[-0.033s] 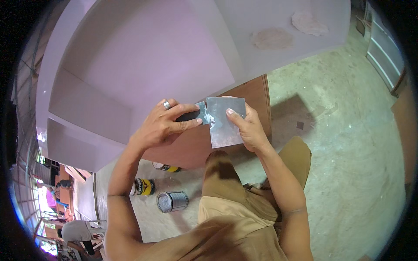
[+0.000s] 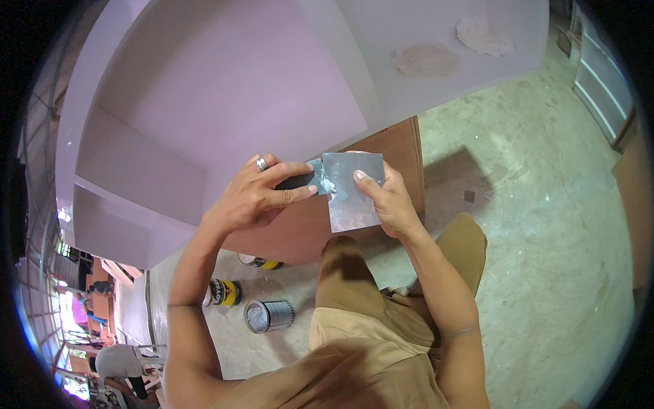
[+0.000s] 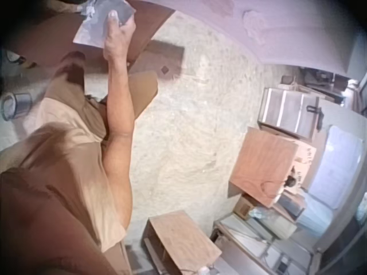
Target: The person retrieves a can of filler and a putty knife, then scoops filler from the can onto a metal sheet. They apply the filler to the edges and corners of a white cabinet using the putty knife and smooth it with a sanding block.
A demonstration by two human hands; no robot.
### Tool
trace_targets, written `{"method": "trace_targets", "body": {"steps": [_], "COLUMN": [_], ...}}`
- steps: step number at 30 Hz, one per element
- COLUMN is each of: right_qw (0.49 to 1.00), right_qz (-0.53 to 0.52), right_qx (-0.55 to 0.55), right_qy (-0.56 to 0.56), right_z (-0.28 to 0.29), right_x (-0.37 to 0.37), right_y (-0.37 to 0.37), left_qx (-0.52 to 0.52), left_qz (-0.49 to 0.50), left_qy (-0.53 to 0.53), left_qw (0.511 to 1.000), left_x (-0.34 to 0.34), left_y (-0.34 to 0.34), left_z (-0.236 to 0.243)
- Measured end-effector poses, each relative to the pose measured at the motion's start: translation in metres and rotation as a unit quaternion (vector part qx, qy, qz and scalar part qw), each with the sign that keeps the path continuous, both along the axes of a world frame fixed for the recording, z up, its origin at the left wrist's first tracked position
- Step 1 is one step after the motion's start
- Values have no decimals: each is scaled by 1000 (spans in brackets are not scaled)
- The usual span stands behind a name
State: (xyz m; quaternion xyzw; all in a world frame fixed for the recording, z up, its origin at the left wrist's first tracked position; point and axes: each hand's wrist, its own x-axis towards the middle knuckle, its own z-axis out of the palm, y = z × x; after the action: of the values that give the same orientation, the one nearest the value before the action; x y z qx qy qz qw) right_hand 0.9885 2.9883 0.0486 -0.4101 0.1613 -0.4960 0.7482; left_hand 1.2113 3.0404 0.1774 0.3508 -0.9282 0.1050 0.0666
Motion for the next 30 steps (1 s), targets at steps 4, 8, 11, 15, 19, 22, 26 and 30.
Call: {"method": "trace_targets", "body": {"steps": [4,8,11,15,19,22,26,30], "right_qw": [1000,999,995,984,974,969,966,968], "right_qz": [1,-2,-19,-54,-57,-103,-137,-149], "right_qx": [4,49,79,99,120,135,154,151], "right_qy": [7,-8,-50,-139,-185,-179,-153,-135], "right_z": [-4,-7,4,-4,-26,-38,-34,-31], "right_x": [2,6,-1,-29,-52,-60,-54,-53], "right_y": [-1,-4,-9,-29,-58,-67,-66,-66], "left_qx": [1,9,9,-77,-319,-446,-656,-661], "left_qz": [-14,-27,-8,-15,-30,-90,56,57], "left_qy": [-9,-27,-10,233,471,509,373,368], "left_qw": [1000,999,1000,969,822,730,654,652], "left_x": [0,9,18,37,38,28,27,27], "left_y": [-2,-1,-3,-15,-42,-80,-107,-134], "left_z": [-3,-13,6,34,65,81,111,122]}}
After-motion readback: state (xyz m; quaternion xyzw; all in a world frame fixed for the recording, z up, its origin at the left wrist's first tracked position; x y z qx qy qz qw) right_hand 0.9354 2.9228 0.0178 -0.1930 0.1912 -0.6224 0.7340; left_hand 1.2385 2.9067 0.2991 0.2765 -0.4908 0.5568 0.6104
